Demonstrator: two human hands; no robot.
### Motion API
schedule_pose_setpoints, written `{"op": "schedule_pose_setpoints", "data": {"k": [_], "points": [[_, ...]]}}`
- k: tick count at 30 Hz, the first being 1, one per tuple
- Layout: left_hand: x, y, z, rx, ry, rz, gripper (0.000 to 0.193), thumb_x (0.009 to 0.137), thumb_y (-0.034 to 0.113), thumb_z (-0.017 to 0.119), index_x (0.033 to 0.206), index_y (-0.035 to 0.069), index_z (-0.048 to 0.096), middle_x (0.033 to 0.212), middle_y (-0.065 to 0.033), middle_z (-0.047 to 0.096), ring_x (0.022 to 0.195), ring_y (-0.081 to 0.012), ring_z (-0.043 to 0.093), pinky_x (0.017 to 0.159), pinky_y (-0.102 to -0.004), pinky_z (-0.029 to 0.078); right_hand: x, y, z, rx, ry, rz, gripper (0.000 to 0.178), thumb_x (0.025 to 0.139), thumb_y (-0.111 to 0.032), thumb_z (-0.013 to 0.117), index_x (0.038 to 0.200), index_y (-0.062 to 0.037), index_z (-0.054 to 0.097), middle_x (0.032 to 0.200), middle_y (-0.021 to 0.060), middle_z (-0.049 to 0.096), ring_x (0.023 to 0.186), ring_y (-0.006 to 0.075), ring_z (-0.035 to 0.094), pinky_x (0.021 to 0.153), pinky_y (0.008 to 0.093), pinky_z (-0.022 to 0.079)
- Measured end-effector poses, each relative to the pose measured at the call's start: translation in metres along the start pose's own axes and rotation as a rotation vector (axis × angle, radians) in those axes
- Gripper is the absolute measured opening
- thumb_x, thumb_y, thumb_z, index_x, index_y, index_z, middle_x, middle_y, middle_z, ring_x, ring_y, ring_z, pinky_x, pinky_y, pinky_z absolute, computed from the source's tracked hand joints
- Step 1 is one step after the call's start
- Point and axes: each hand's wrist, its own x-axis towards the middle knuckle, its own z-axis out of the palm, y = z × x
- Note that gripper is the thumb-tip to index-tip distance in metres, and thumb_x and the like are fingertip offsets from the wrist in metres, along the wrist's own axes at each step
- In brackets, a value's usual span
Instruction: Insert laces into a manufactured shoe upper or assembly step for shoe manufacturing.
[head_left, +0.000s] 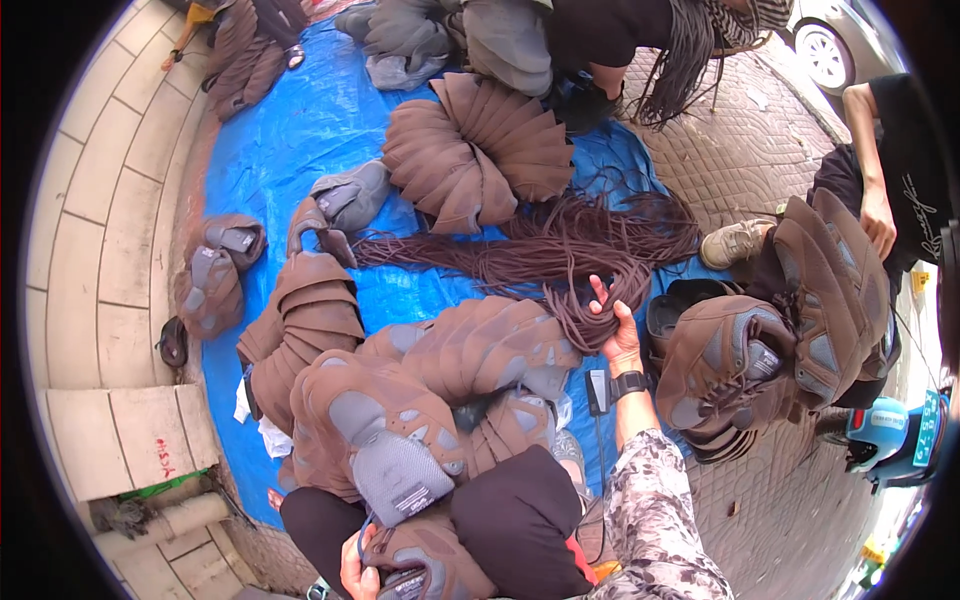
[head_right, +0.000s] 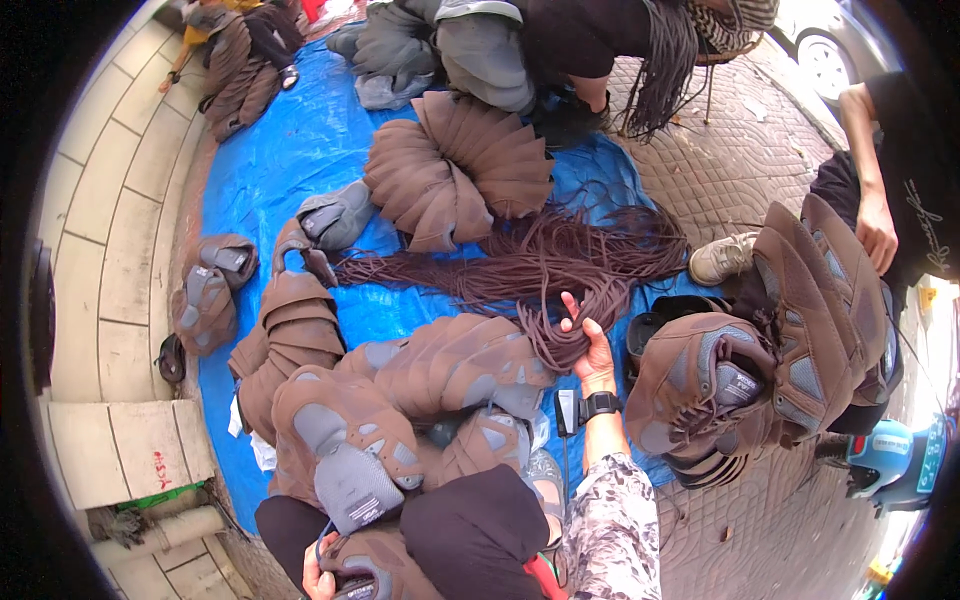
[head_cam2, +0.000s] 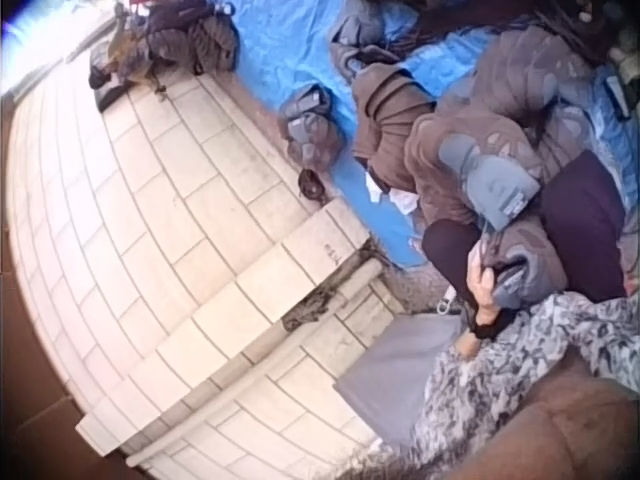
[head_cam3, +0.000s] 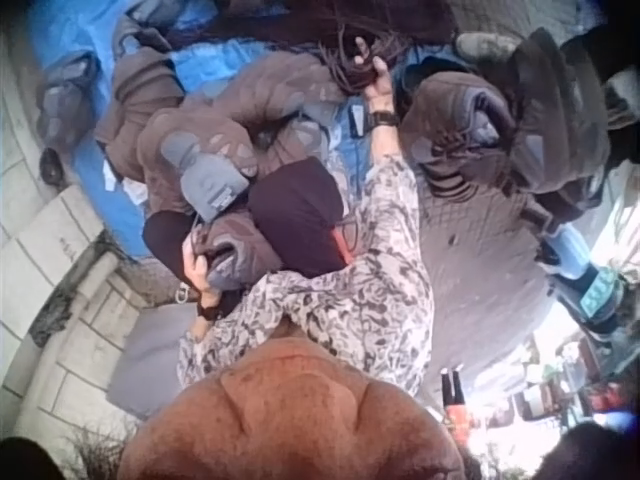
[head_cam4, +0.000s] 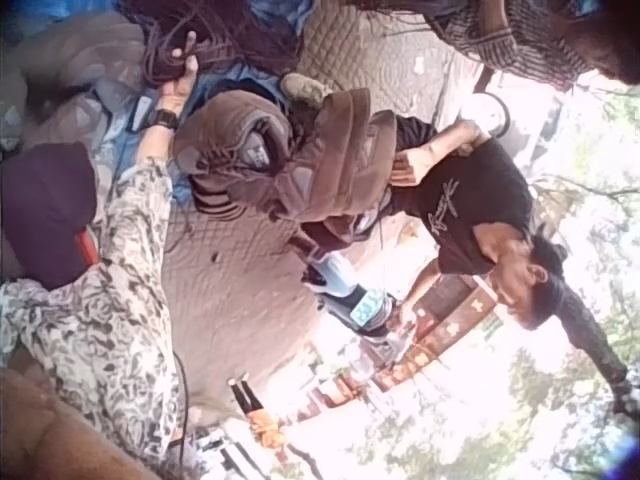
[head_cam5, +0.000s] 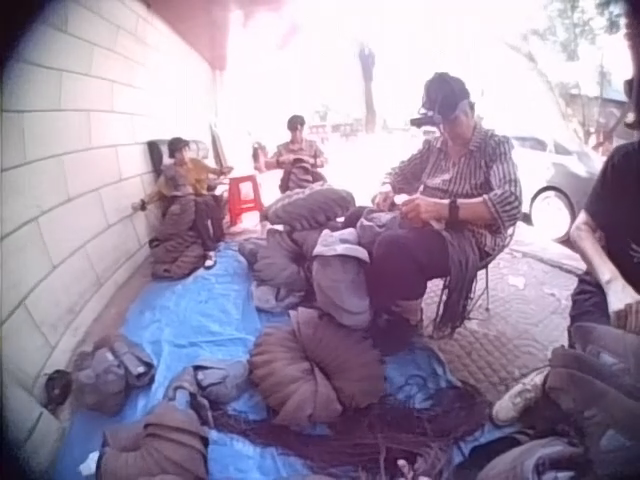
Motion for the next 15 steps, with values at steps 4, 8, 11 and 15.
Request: {"op": "schedule_pose_setpoints", "data": {"k": [4, 8, 11, 15], "points": [[0.008, -0.014, 0.010, -0.055, 0.010, 0.033, 0.051, 0.079, 0.027, 0.041, 0.115, -0.007, 0.050, 0.112, -0.0180, 0.054, 0.104, -0.0275, 0.052, 0.092, -0.0362, 0.038, -0.002, -0.018, 0.017, -0.184, 0.183, 0.211, 0.028, 0.079, -0.009, 0.061, 0.106, -0.0018, 0.058, 0.103, 0.0130, 0.061, 0.077, 0.0202, 0.058, 0.071, 0.0294, 0.051], [0.015, 0.013, 0.020, -0.050, 0.049, 0.152, 0.051, 0.078, 0.033, 0.046, 0.109, -0.007, 0.055, 0.108, -0.0183, 0.056, 0.099, -0.0265, 0.055, 0.088, -0.0350, 0.040, -0.010, 0.000, 0.095, -0.669, 0.295, 0.229, 0.015, 0.074, -0.010, 0.066, 0.084, 0.0011, 0.063, 0.069, 0.0073, 0.063, 0.063, 0.0170, 0.062, 0.064, 0.0282, 0.052], [0.017, 0.015, 0.017, -0.081, -0.002, 0.151, 0.045, 0.079, 0.026, 0.046, 0.110, -0.005, 0.054, 0.110, -0.0168, 0.055, 0.102, -0.0258, 0.052, 0.090, -0.0335, 0.038, -0.012, 0.008, 0.134, -0.828, 0.328, 0.051, 0.009, 0.070, -0.008, 0.067, 0.071, 0.0001, 0.062, 0.061, 0.0043, 0.059, 0.055, 0.0136, 0.056, 0.056, 0.0257, 0.045], [0.018, 0.018, 0.009, -0.123, -0.074, 0.186, 0.039, 0.082, 0.020, 0.048, 0.112, -0.004, 0.053, 0.112, -0.0149, 0.054, 0.105, -0.0244, 0.052, 0.092, -0.0320, 0.037, -0.006, -0.005, 0.187, -0.939, 0.270, -0.261, 0.011, 0.071, -0.009, 0.064, 0.064, -0.0032, 0.060, 0.060, 0.0021, 0.056, 0.053, 0.0114, 0.052, 0.053, 0.0249, 0.041]]}}
